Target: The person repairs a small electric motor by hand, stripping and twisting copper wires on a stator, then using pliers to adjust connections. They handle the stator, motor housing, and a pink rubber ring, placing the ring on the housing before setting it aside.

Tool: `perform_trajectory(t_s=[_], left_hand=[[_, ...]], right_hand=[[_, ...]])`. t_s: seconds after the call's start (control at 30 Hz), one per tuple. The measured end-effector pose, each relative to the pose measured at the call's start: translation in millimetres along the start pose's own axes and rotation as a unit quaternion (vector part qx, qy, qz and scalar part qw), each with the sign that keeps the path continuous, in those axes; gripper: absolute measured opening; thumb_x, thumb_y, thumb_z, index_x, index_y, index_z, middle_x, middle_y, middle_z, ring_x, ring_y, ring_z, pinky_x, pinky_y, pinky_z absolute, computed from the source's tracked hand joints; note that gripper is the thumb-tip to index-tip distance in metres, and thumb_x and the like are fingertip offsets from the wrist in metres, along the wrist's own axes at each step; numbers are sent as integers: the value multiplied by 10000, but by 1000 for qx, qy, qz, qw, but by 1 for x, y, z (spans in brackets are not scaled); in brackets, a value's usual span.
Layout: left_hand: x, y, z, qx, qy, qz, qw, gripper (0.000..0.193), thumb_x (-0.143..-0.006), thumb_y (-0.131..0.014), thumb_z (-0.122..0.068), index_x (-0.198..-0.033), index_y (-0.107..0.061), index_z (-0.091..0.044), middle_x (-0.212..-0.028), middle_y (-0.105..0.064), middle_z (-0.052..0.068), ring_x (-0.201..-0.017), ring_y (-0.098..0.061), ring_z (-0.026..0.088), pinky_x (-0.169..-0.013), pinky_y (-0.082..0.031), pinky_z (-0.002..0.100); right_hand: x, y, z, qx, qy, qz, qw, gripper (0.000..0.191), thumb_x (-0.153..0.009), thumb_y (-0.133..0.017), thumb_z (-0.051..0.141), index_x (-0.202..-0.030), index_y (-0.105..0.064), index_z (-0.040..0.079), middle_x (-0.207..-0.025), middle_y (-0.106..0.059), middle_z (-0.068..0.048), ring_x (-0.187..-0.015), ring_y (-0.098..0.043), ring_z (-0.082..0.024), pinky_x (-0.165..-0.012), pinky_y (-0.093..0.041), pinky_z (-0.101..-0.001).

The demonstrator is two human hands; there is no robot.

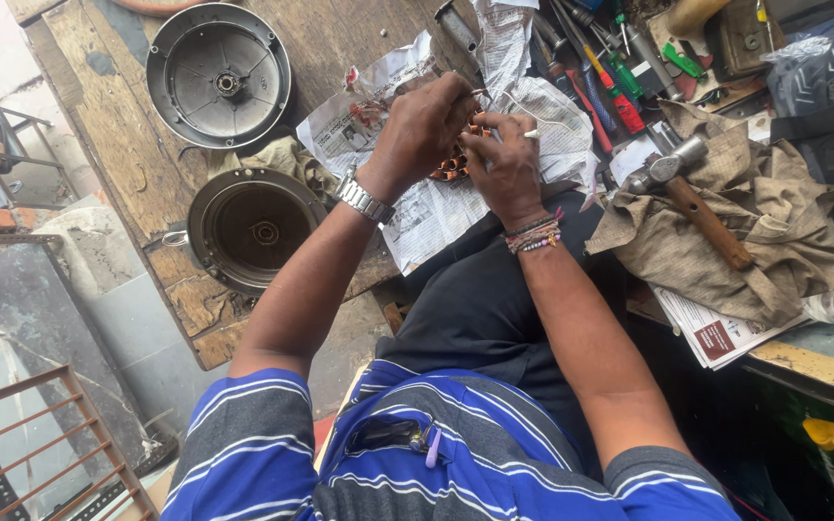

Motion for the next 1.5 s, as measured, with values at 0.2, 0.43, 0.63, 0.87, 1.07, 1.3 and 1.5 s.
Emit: perform_trajectory(t_s=[0.2,0.43,0.63,0.87,1.07,1.3,1.5], left_hand=[[-3,-2,-1,-20,23,4,1000,142,-1037,-636,-145,-981,-567,-34,-832,-679,129,-717,-700,306,-634,-532,423],[1,8,-5,46,-13,4,999,117,-992,-684,-152,-1005,-635,-48,-858,-700,117,-749,-707,287,-672,-548,412],[4,4,0,48,18,24,998,130,-968,-736,-143,-943,-679,-29,-847,-703,124,-722,-697,273,-639,-543,393],[7,7,1,70,30,-2,997,110,-940,-746,-105,-948,-668,-29,-846,-725,105,-716,-735,247,-630,-563,356],[9,7,-1,51,52,2,997,123,-937,-754,-111,-935,-661,-30,-845,-719,98,-725,-731,245,-632,-558,365],[9,8,-6,60,34,-9,998,107,-945,-751,-100,-949,-672,-27,-860,-723,99,-742,-725,246,-660,-560,358],[27,4,10,144,85,-49,985,158,-1006,-713,-156,-1070,-660,-21,-963,-744,82,-851,-748,173,-730,-608,323]], right_hand=[[1,7,20,107,38,28,993,225,-844,-770,62,-1027,-749,192,-1332,-653,-36,-1235,-538,-293,-964,-416,-457],[-8,1,9,-36,-67,17,997,201,-813,-818,172,-972,-736,81,-1246,-638,-84,-1169,-522,-328,-1017,-445,-458],[-4,-14,-12,-29,-74,18,997,95,-972,-790,212,-1007,-818,128,-1444,-562,-166,-1304,-431,-376,-1103,-367,-504],[-7,-31,-41,-157,-202,101,962,149,-874,-834,280,-962,-846,161,-1597,-387,-203,-1463,-281,-452,-1200,-229,-586],[-16,-30,-38,-83,-222,180,955,158,-830,-857,288,-941,-826,180,-1621,-378,-132,-1468,-263,-426,-1184,-203,-620],[-9,-14,-32,-123,-146,16,981,143,-930,-797,232,-1024,-791,125,-1385,-647,-118,-1343,-517,-336,-1132,-408,-443],[-1,7,-27,-30,-155,-35,987,138,-938,-801,198,-1061,-801,135,-1031,-685,-78,-1035,-561,-292,-925,-462,-439]])
Point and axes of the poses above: each hand's wrist, its own x-axis away from the middle knuckle, its own y-axis out of the back of the hand, z = x × y, the point moved 4 cm from there along -x, towards the middle knuckle
